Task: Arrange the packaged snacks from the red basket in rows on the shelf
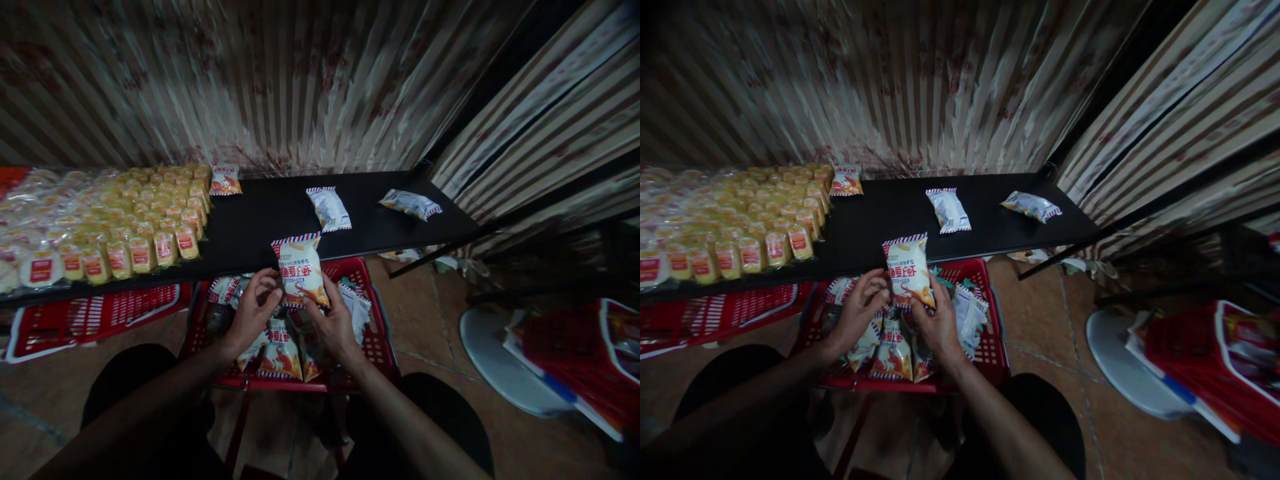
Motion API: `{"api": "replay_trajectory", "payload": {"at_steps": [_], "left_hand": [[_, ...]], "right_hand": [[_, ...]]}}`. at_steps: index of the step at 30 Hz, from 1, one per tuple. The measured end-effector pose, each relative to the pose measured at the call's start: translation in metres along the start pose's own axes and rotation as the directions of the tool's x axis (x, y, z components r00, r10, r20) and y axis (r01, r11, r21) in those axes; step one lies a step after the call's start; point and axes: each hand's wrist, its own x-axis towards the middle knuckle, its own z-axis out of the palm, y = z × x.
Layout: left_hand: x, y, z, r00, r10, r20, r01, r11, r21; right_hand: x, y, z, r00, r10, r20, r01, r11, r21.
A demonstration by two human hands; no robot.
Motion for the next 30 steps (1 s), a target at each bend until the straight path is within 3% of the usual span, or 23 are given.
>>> {"api": "replay_trajectory", "payload": {"at_steps": [3, 6, 12, 18, 22, 30], "left_hand": [[-0.001, 0.012, -0.003, 1.0, -0.006, 0.018, 0.007, 0.999, -0.045], [-0.003, 0.017, -0.005, 0.994, -0.03, 0.103, 0.042, 0.992, -0.116], [-0.006, 0.005, -0.003, 0.984, -0.07, 0.164, 0.113, 0.955, -0.275], [-0.005, -0.008, -0.001, 0.978, -0.208, 0.011, 0.199, 0.918, -0.342], [0.0, -0.007, -0.001, 0.959, -0.281, -0.024, 0.248, 0.879, -0.408], [0.012, -0.006, 0.003, 0.933, -0.327, -0.15, 0.196, 0.812, -0.549]], "right_hand": [[-0.001, 0.003, -0.005, 0.987, -0.158, -0.032, 0.147, 0.964, -0.221], [-0.003, 0.002, -0.009, 0.952, -0.302, 0.048, 0.298, 0.881, -0.368], [-0.009, -0.001, -0.011, 0.817, -0.522, 0.247, 0.574, 0.685, -0.45], [-0.017, 0.002, -0.003, 0.766, -0.519, 0.379, 0.642, 0.597, -0.48], [-0.021, 0.004, 0.0, 0.738, -0.502, 0.452, 0.675, 0.573, -0.465], [-0.026, 0.008, 0.006, 0.675, -0.531, 0.512, 0.736, 0.53, -0.421]]}}
